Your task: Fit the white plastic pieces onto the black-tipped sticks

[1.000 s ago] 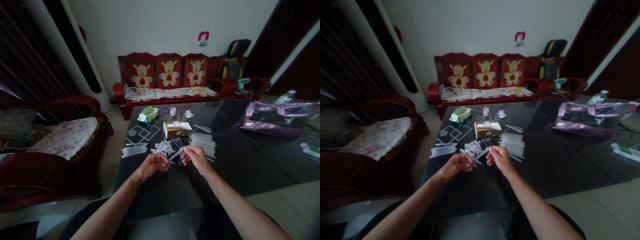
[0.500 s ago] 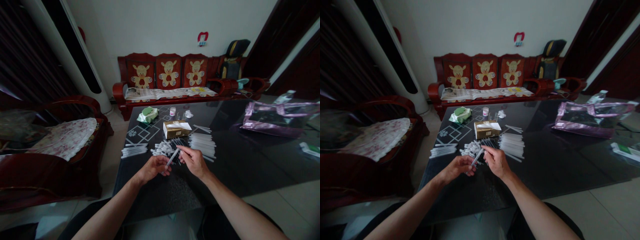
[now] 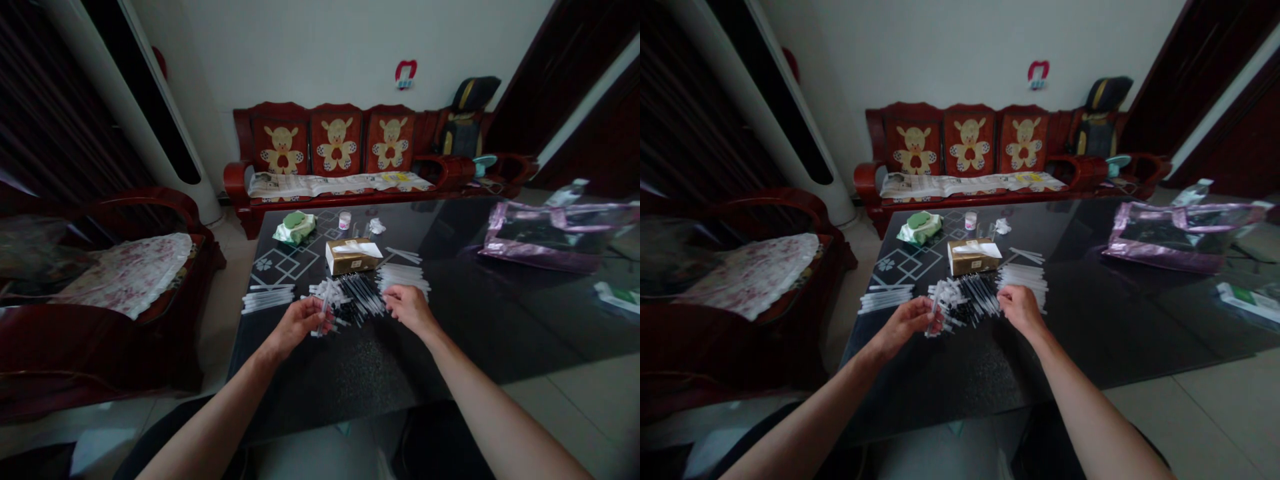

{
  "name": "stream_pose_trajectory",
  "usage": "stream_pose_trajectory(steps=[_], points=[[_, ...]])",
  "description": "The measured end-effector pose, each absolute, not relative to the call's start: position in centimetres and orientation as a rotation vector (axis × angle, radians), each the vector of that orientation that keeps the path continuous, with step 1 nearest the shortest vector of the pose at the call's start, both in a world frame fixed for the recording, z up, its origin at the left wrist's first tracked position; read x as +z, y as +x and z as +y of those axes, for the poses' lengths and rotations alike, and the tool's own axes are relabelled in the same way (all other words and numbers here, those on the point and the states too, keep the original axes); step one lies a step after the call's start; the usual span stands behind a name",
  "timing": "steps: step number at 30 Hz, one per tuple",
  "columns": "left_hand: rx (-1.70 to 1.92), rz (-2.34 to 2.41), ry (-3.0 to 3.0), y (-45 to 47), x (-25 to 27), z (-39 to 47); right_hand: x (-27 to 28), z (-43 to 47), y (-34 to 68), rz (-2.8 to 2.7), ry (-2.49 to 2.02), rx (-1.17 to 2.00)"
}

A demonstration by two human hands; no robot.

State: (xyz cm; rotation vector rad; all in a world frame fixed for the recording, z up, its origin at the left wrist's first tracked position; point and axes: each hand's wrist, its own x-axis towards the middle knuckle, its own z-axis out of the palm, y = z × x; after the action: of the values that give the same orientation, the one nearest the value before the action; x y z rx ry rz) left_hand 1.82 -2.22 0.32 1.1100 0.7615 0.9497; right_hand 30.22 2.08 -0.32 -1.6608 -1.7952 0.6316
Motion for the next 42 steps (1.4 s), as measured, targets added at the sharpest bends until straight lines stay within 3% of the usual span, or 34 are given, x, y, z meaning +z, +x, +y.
stream_pose_trajectory(steps=[6, 12, 34, 42], points=[[1.042, 0.841, 1.078, 1.4, 0.0, -1.9, -1.0, 2.0, 31.0, -2.098, -1.885, 0.233], [1.01, 0.936, 1.057, 1.5, 0.0, -1.8, -1.7, 1.2, 29.0, -2.229, -1.77, 0.35], [0.975, 0.945, 1.013, 1.7, 0.2, -2.1, -2.5, 0.7, 26.3, -2.236, -1.875, 0.313], [0.987, 0.95, 1.021, 1.6, 0.5, -2.1, -2.3, 0.8, 27.1, -2.078, -1.701, 0.565]])
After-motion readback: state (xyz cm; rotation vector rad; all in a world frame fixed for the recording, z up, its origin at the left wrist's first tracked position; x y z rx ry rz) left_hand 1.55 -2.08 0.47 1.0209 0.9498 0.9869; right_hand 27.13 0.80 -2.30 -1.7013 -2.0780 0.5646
